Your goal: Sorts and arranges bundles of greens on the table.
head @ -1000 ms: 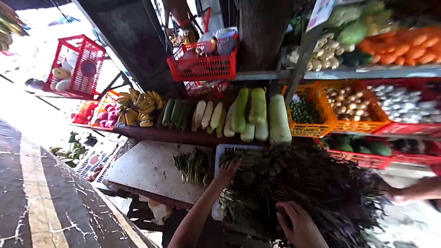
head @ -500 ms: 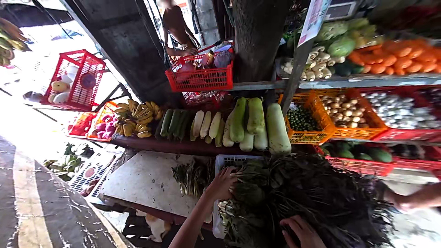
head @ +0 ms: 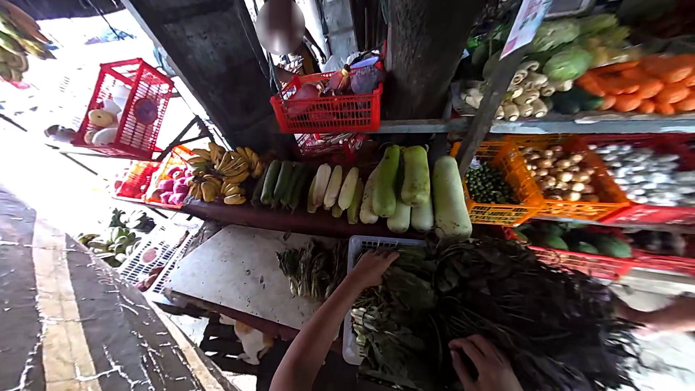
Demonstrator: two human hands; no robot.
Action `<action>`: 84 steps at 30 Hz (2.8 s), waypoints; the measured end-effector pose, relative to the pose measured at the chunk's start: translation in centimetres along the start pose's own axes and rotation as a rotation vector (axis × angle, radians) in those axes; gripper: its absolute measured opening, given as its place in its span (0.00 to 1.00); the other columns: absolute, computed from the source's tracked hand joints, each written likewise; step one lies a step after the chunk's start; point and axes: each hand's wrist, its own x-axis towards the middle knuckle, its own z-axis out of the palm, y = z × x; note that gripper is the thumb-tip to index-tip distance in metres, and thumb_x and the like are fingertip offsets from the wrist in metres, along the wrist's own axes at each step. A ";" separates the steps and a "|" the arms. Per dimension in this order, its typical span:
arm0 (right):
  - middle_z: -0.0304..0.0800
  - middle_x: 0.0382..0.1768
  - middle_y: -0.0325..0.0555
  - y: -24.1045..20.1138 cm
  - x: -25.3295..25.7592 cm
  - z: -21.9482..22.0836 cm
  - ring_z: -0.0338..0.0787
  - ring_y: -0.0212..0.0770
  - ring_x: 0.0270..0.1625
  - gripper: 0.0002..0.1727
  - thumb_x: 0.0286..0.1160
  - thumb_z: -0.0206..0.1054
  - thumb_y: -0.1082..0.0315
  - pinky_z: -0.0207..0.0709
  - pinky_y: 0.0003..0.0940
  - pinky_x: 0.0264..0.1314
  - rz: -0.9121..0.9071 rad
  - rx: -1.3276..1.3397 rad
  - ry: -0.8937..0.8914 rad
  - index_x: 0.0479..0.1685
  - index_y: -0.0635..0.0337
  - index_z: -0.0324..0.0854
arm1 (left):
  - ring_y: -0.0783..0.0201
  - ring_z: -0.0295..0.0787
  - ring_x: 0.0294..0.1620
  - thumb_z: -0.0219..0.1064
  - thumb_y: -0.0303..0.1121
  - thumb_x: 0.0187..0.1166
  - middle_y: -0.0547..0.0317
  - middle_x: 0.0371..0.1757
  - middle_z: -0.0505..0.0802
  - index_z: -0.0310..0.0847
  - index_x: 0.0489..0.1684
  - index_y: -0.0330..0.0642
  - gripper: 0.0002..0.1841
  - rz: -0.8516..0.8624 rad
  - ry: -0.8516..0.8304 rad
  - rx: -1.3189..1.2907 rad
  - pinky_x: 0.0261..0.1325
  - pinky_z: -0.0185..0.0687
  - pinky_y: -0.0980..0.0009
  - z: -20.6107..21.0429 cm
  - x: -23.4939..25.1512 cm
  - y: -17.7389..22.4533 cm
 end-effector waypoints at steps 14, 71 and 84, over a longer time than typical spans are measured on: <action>0.92 0.48 0.54 0.1 -0.2 2.0 0.92 0.60 0.53 0.16 0.75 0.64 0.57 0.83 0.58 0.51 -0.016 -0.127 0.190 0.51 0.53 0.92 | 0.43 0.57 0.92 0.87 0.45 0.51 0.48 0.88 0.71 0.58 0.92 0.44 0.58 -0.249 -0.143 0.030 0.92 0.45 0.41 2.3 -1.7 0.3; 0.92 0.45 0.60 0.1 -0.4 2.3 0.89 0.61 0.52 0.24 0.68 0.64 0.47 0.75 0.57 0.60 -0.119 -0.186 0.141 0.46 0.59 0.92 | 0.26 0.53 0.90 0.81 0.47 0.67 0.26 0.92 0.53 0.32 0.98 0.44 0.62 -1.559 0.578 -0.734 0.85 0.56 0.32 14.7 -21.6 -25.4; 0.90 0.47 0.59 0.5 0.3 3.1 0.88 0.63 0.52 0.34 0.66 0.60 0.36 0.73 0.66 0.57 -0.052 -0.202 0.153 0.51 0.57 0.91 | 0.27 0.42 0.93 0.78 0.34 0.69 0.26 0.94 0.47 0.50 0.96 0.47 0.51 -1.264 0.397 -0.536 0.88 0.41 0.26 10.0 -19.5 -26.6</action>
